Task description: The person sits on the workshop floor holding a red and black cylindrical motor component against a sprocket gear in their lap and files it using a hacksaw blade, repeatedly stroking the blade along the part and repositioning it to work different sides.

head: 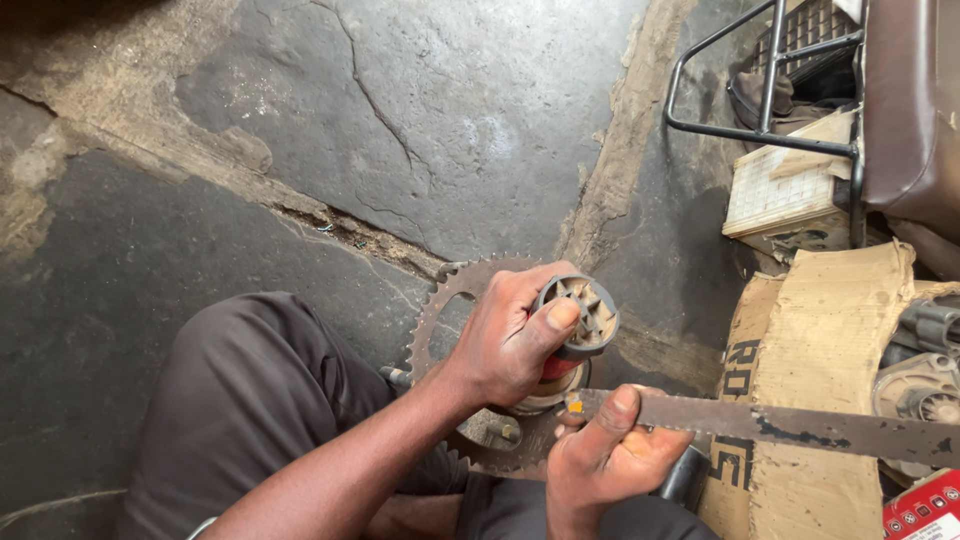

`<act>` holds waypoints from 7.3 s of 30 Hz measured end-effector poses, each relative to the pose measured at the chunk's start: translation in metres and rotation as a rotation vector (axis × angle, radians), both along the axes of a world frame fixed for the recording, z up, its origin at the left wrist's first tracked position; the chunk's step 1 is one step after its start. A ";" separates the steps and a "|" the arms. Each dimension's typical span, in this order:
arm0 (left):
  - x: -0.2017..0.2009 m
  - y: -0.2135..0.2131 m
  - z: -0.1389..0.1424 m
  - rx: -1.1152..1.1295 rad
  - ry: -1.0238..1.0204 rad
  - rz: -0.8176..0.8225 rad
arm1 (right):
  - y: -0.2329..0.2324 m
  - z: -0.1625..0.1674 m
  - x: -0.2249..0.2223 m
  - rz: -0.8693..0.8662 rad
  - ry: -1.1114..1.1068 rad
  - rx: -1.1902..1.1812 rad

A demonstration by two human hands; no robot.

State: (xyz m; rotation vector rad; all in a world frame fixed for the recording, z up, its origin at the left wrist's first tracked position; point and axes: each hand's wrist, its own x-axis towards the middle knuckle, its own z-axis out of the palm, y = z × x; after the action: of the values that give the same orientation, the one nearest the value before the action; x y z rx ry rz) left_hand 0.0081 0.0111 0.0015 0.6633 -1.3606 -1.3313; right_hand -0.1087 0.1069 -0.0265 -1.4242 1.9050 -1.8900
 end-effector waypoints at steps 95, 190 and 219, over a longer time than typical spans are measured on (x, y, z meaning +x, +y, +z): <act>-0.003 0.002 -0.001 -0.017 0.042 0.030 | 0.002 -0.009 0.008 -0.116 0.131 -0.025; 0.002 0.005 -0.004 0.041 0.018 0.027 | 0.002 0.005 -0.008 -0.059 -0.416 -0.159; -0.005 0.000 -0.007 0.016 0.008 0.045 | 0.007 0.005 0.000 -0.006 -0.240 0.130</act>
State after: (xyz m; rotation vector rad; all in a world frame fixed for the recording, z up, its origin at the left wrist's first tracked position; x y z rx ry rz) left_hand 0.0029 0.0113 -0.0054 0.6945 -1.3223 -1.3090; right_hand -0.1091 0.1141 -0.0211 -1.1012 1.8789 -1.8086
